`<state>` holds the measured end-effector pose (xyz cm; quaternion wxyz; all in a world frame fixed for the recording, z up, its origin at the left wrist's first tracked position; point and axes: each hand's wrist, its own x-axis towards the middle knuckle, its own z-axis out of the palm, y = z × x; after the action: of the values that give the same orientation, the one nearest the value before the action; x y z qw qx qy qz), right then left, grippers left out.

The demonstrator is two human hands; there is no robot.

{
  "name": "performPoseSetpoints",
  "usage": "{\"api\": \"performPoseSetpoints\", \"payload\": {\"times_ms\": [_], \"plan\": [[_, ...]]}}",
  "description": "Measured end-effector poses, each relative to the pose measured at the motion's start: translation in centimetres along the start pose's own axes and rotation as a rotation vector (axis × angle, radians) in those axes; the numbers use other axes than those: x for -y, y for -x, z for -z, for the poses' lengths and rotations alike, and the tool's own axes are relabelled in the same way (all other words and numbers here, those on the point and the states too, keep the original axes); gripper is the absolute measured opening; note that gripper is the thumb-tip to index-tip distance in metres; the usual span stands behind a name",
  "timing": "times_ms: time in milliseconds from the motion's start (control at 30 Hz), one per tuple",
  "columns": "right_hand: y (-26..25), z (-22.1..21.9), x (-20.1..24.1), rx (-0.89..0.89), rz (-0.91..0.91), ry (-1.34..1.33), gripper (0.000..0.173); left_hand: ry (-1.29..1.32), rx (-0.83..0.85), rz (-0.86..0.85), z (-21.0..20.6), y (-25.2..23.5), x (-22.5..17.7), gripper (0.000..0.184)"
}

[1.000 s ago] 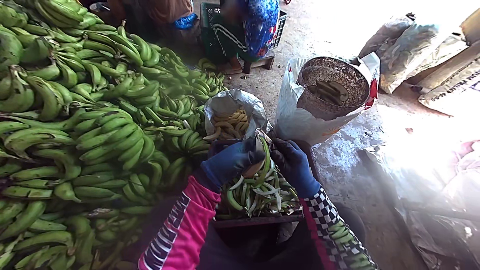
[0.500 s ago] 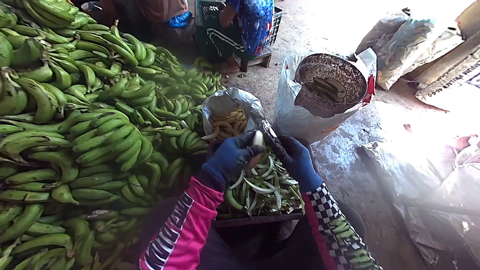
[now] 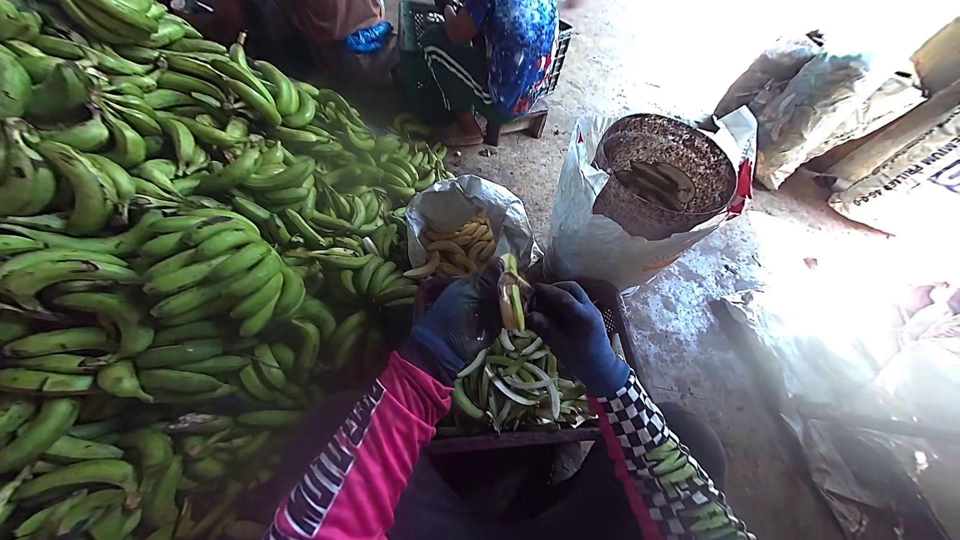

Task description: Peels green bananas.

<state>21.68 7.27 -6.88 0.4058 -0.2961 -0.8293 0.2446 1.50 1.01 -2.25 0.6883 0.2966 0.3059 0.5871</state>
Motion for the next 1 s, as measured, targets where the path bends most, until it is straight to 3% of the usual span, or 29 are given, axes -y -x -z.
{"api": "performPoseSetpoints", "payload": {"times_ms": [100,200,300,433,533,633,833,1000], "plan": [[-0.6,0.9,-0.4,-0.029,-0.196,0.001,0.041,-0.176,0.062,0.046,-0.5,0.5,-0.1,0.029],[-0.9,1.9,-1.7,-0.024,-0.379,-0.037,0.048,-0.356,0.053,0.069,-0.7,0.6,-0.6,0.043],[-0.8,2.5,-1.5,-0.057,-0.314,-0.113,0.052,-0.317,-0.075,-0.034,-0.1,0.3,-1.2,0.042],[-0.3,2.8,-0.6,0.05,-0.111,-0.204,0.049,-0.135,-0.294,-0.106,0.3,0.2,-1.9,0.035],[-0.2,2.4,-0.1,0.157,-0.068,-0.111,0.045,-0.082,-0.25,-0.12,0.5,0.0,-1.9,0.035],[-0.1,2.0,0.1,0.17,-0.043,-0.061,0.042,-0.235,-0.206,-0.094,0.3,0.2,-1.6,0.034],[-0.4,1.8,0.2,0.03,-0.057,-0.006,0.041,-0.253,-0.061,-0.049,-0.2,0.4,-1.3,0.035],[-0.8,2.5,-0.6,-0.084,-0.217,0.15,0.047,-0.228,-0.064,0.016,-0.2,-0.1,-0.3,0.035]]}}
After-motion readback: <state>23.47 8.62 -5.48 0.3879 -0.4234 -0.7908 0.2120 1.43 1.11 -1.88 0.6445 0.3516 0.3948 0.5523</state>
